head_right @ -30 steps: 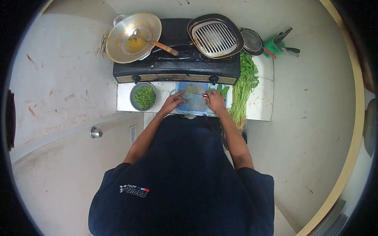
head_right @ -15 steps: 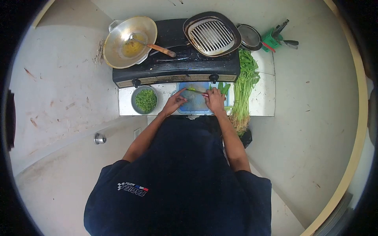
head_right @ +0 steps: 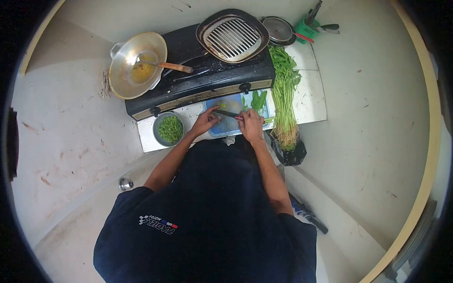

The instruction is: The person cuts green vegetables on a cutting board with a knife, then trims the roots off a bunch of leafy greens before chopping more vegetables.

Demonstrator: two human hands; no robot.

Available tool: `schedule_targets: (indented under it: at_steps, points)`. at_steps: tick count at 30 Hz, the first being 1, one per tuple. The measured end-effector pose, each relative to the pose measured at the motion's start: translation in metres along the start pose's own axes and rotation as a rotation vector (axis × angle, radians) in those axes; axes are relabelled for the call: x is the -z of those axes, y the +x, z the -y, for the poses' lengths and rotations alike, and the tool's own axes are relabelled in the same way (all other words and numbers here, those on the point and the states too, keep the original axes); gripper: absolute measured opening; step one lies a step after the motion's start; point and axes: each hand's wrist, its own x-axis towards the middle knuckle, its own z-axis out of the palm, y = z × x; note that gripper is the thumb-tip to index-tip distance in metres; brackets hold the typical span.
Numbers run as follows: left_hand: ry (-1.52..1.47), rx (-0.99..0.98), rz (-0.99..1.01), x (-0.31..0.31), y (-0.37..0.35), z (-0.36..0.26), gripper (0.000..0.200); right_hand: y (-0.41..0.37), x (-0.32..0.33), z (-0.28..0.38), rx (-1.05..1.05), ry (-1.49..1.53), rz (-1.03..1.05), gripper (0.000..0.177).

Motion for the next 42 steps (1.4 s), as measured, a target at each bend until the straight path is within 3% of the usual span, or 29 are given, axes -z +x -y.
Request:
schedule_targets:
  at_steps: [10, 14, 23, 29, 36, 42]
  points:
    - [-0.105, 0.027, -0.116, 0.008, -0.005, -0.013, 0.046, -0.091, -0.006, -0.031, -0.241, 0.070, -0.062, 0.028]
    - [-0.035, -0.036, -0.118, -0.007, -0.001, -0.010, 0.042, -0.120, -0.009, -0.050, -0.313, 0.293, -0.189, 0.020]
    - [0.122, -0.127, 0.088, -0.067, 0.032, -0.052, 0.033, -0.154, 0.009, -0.074, -0.494, 0.409, -0.326, 0.024]
    - [0.316, -0.346, 0.217, -0.114, 0.078, -0.079, 0.035, -0.170, 0.017, -0.093, -0.593, 0.473, -0.297, 0.027]
    - [0.549, -0.399, 0.335, -0.157, 0.111, -0.083, 0.034, -0.175, 0.039, -0.114, -0.617, 0.598, -0.348, 0.024]
    - [0.567, -0.332, 0.355, -0.167, 0.117, -0.070, 0.032, -0.190, 0.052, -0.139, -0.602, 0.615, -0.330, 0.025]
